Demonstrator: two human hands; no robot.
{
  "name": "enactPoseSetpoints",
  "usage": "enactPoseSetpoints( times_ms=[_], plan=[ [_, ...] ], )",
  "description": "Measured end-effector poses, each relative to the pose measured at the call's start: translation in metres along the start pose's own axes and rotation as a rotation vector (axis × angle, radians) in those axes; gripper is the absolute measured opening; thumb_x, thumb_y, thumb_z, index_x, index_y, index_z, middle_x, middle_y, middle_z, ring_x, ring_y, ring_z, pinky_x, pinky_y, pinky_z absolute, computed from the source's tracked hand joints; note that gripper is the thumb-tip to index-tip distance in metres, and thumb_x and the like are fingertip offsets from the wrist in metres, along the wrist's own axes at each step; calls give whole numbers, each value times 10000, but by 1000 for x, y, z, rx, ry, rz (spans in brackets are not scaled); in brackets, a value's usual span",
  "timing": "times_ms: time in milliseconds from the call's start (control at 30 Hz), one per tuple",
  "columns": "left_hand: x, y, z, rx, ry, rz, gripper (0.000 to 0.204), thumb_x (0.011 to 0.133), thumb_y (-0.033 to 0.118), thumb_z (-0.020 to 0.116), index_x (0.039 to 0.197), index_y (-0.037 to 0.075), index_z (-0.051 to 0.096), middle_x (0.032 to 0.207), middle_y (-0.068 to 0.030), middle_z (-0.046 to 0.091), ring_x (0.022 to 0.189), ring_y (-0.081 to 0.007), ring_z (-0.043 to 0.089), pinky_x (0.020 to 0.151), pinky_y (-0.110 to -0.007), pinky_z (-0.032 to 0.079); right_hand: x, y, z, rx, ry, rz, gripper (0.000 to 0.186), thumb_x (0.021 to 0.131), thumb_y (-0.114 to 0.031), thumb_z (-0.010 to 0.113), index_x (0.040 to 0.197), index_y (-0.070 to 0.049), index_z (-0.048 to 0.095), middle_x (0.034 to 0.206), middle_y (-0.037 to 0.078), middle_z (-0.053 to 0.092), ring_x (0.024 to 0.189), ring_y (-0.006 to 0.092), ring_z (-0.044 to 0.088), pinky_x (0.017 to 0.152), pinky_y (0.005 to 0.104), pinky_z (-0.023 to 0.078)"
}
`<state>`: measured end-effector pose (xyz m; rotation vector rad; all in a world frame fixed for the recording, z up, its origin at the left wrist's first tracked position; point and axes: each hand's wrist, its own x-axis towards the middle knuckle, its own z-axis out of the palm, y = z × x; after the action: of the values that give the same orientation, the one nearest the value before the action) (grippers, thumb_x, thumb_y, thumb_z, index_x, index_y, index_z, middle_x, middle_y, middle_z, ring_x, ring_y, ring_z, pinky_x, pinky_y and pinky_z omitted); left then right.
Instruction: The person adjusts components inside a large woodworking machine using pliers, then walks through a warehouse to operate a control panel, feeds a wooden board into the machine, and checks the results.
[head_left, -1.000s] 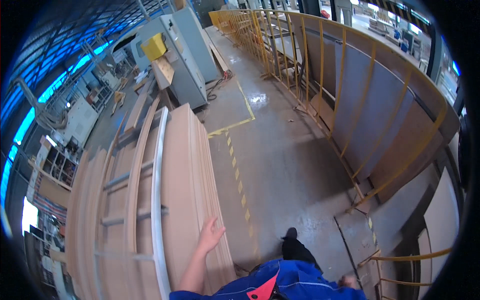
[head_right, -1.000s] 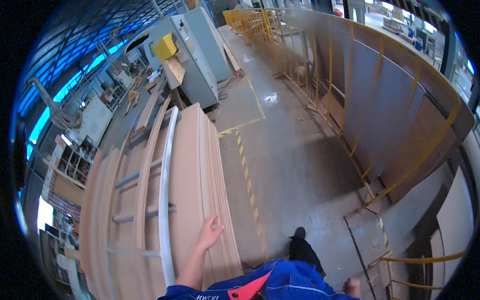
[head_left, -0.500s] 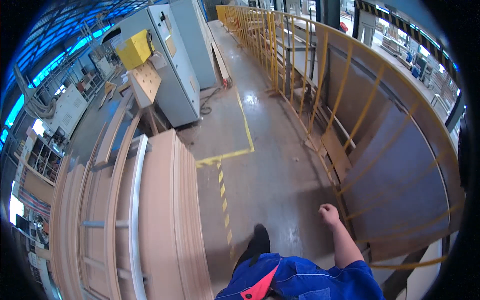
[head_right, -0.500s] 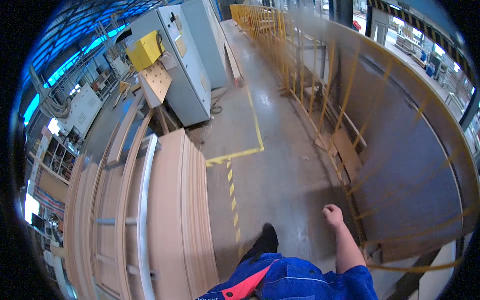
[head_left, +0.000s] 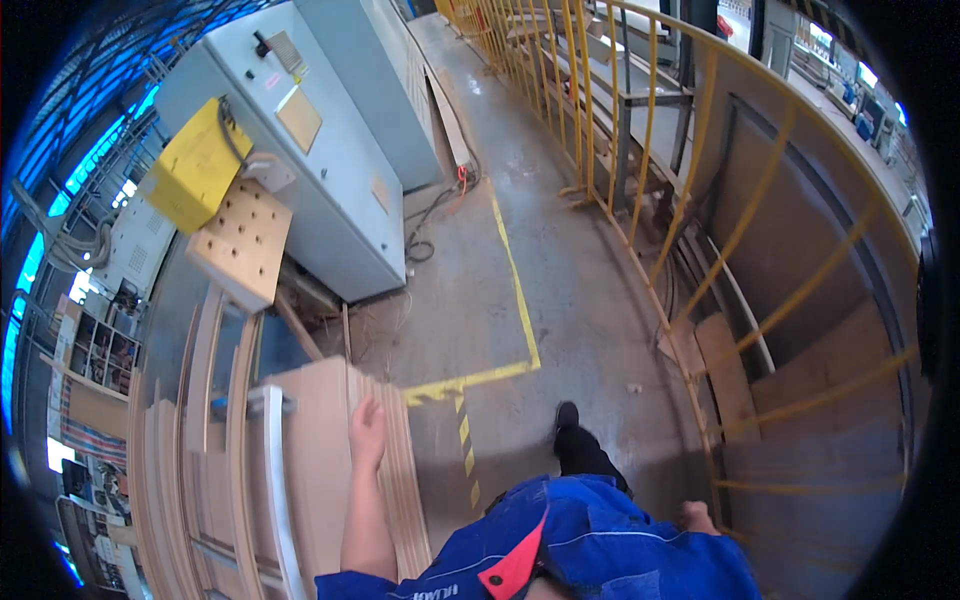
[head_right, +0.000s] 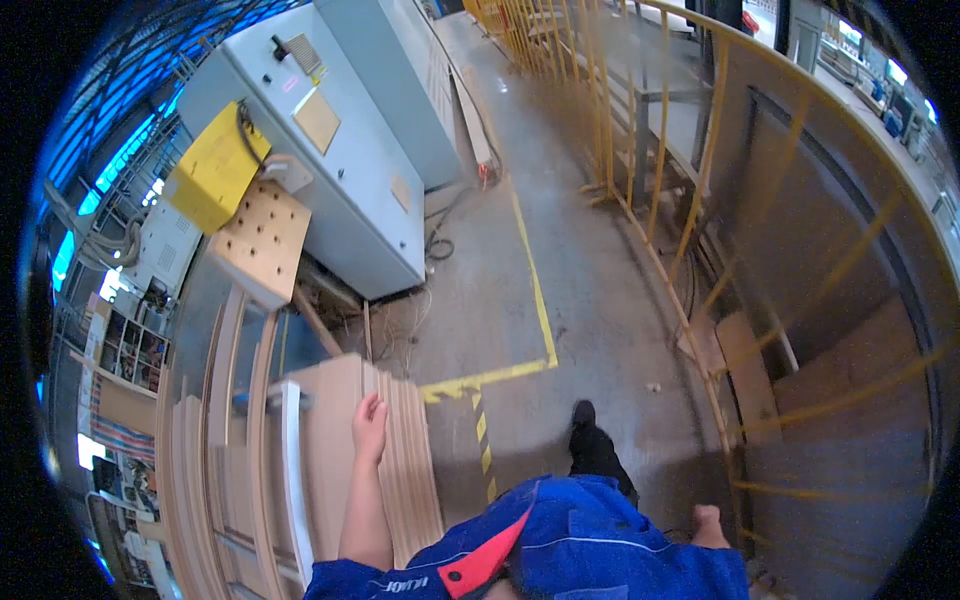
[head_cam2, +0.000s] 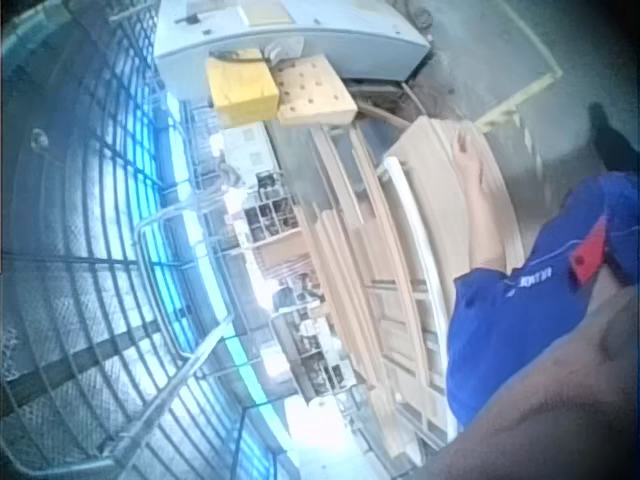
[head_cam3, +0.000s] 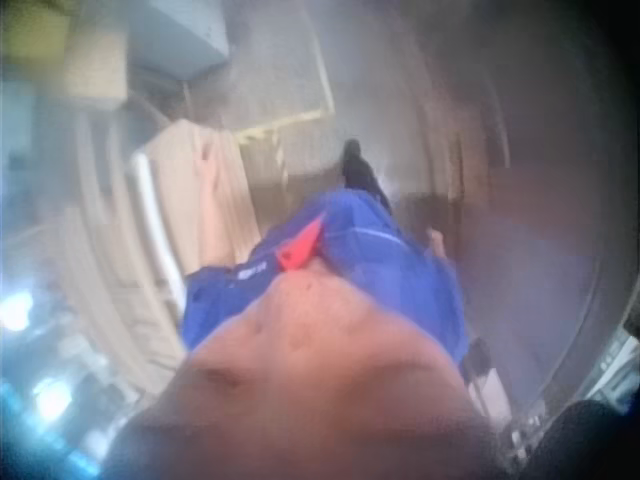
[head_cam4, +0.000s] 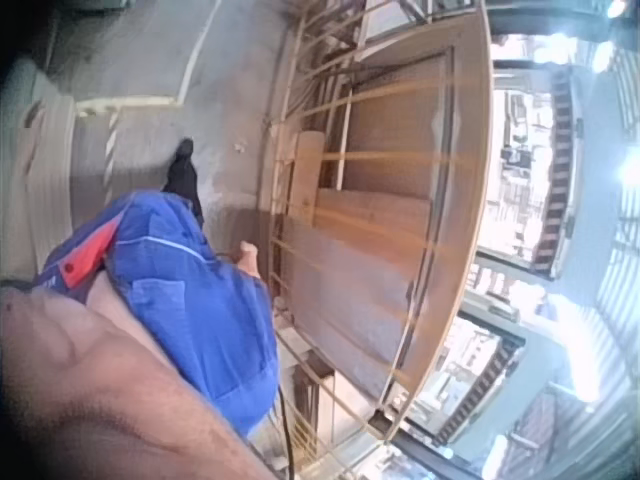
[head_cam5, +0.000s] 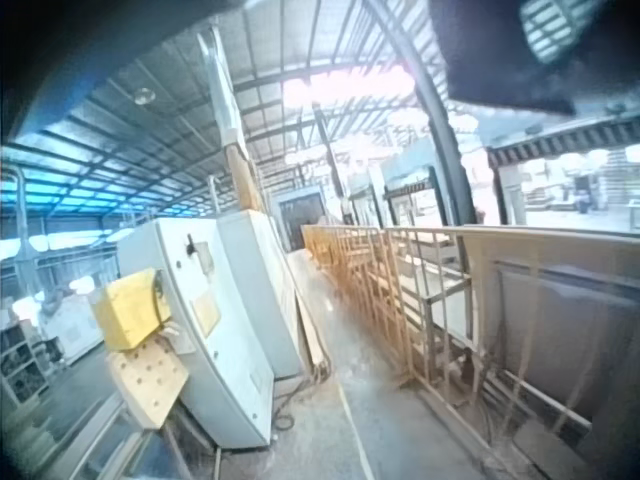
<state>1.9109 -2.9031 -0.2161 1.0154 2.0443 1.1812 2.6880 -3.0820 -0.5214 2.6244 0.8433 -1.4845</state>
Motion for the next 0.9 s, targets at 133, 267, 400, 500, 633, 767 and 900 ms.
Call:
enactPoseSetpoints(
  times_ms=[133, 267, 400, 500, 633, 767, 900],
  plan=[
    [24, -60, 12, 196, -4, -236, 435, 934, 277, 677, 1259, 6, 577, 1154, -127, 659, 1050, -217, 623, 916, -341, 496, 40, -208, 14, 358, -176, 83, 247, 909, -224, 525, 829, -48, 678, 780, 90, 667, 669, 278, 631, 601, 461, 503],
    [-16, -134, 67, 649, -485, -500, 545, 875, 335, 678, 1292, -2, 580, 1191, -236, 657, 1135, -314, 632, 939, -409, 508, 86, -425, -43, 452, -191, -160, 175, 817, -89, 579, 662, -10, 566, 580, 91, 561, 458, 245, 531, 444, 384, 438],
    [19, -131, 116, 611, -665, -769, 541, 883, 341, 677, 1288, -3, 580, 1185, -224, 659, 1125, -314, 633, 943, -410, 504, 93, -692, -96, 489, -29, -498, 176, 871, -118, 596, 961, 17, 662, 733, 71, 638, 591, 146, 588, 525, 293, 468],
    [115, -121, 145, 563, -678, -796, 537, 889, 346, 676, 1285, -4, 580, 1180, -215, 660, 1119, -313, 634, 946, -410, 501, 77, -829, -106, 629, -17, -599, 200, 877, -127, 624, 1011, 18, 651, 782, 62, 651, 633, 133, 600, 557, 279, 477],
    [316, -67, 174, 459, -570, -625, 533, 897, 352, 675, 1281, -4, 579, 1174, -203, 663, 1109, -312, 635, 949, -410, 497, 94, -898, -103, 545, -67, -471, 171, 899, -92, 589, 1044, -9, 627, 795, 51, 632, 616, 125, 587, 530, 254, 461],
    [581, 62, 206, 275, -284, -449, 529, 905, 359, 673, 1277, -5, 579, 1167, -191, 665, 1100, -312, 636, 953, -411, 494, 130, -917, -105, 515, -165, -193, 163, 885, -65, 613, 1036, -5, 606, 783, 69, 616, 565, 140, 555, 470, 259, 428],
    [778, 218, 221, 103, -98, -70, 461, 978, 204, 618, 1359, -34, 514, 1326, -175, 598, 1220, -232, 575, 1053, -360, 439, 205, -909, -84, 703, -146, 117, 64, 917, -92, 532, 920, -34, 560, 697, 59, 541, 476, 163, 492, 385, 289, 347]
  ],
)
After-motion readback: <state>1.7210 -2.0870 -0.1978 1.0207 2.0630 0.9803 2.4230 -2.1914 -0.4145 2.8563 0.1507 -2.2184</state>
